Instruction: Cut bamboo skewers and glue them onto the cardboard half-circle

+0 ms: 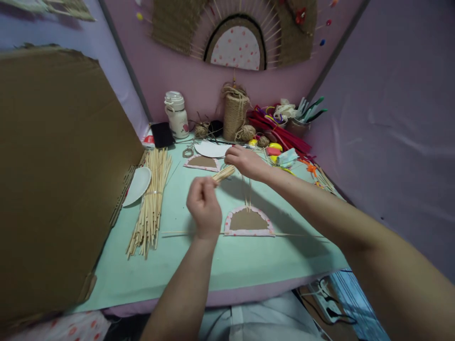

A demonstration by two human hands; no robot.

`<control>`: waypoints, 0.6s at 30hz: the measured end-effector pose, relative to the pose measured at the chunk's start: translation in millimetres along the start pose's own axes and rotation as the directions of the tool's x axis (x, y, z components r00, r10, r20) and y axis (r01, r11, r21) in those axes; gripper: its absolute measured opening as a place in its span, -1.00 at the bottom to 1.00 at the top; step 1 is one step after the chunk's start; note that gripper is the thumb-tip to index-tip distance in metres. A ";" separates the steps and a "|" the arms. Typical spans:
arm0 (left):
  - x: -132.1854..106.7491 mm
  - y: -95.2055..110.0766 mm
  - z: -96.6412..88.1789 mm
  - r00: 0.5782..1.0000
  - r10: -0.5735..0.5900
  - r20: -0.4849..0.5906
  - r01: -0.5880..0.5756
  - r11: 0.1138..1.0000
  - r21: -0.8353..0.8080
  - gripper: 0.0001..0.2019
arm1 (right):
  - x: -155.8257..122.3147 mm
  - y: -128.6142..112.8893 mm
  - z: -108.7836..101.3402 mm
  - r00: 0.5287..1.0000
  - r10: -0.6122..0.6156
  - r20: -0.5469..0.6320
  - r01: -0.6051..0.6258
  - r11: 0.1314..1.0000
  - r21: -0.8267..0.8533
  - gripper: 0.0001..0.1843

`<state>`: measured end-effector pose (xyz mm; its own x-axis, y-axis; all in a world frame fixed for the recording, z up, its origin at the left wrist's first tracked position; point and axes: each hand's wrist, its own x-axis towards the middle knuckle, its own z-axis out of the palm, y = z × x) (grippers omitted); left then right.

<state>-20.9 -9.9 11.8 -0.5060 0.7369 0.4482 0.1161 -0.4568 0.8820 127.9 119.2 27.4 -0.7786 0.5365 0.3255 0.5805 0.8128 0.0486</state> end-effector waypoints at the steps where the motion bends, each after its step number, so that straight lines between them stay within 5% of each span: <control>1: 5.0 -1.2 -1.3 0.989 -0.138 -0.049 0.133 0.987 -0.094 -0.69 | -9.5 1.3 -8.8 1.000 -0.015 -0.024 0.014 0.999 -0.034 -0.70; 4: 13.3 -4.8 -1.0 0.853 -0.494 0.170 0.522 0.813 -0.257 -0.73 | -38.6 -1.3 -33.3 0.996 -0.066 -0.057 0.062 0.995 -0.072 -0.63; 6: 10.7 -4.5 1.7 0.652 -0.604 0.458 0.727 0.670 -0.153 -0.67 | -55.6 -9.9 -45.5 0.993 -0.109 -0.047 0.107 0.993 -0.046 -0.63; 9: -2.0 -0.1 6.3 0.289 -0.586 0.757 0.817 0.564 0.124 -0.62 | -78.1 -28.1 -53.8 0.983 -0.184 -0.024 0.183 0.983 -0.011 -0.68; 11: -11.3 2.5 8.8 0.143 -0.536 0.832 0.796 0.562 0.225 -0.64 | -93.6 -38.7 -52.8 0.979 -0.202 0.010 0.202 0.979 -0.006 -0.70; 14: -20.9 1.7 12.4 0.093 -0.526 0.845 0.734 0.610 0.299 -0.67 | -119.4 -47.0 -46.0 0.998 -0.057 -0.037 0.060 0.995 0.081 -0.73; 18: -28.6 -5.4 18.8 0.193 -0.589 0.785 0.589 0.709 0.388 -0.72 | -147.6 -52.1 -40.2 0.950 0.267 -0.164 -0.230 0.950 0.212 -0.74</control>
<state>8.9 -19.2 -3.1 0.5046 0.8023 -0.3191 0.1160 0.3033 0.9458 222.2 -11.5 14.8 -0.5455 0.6889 0.4772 0.6800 0.6967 -0.2284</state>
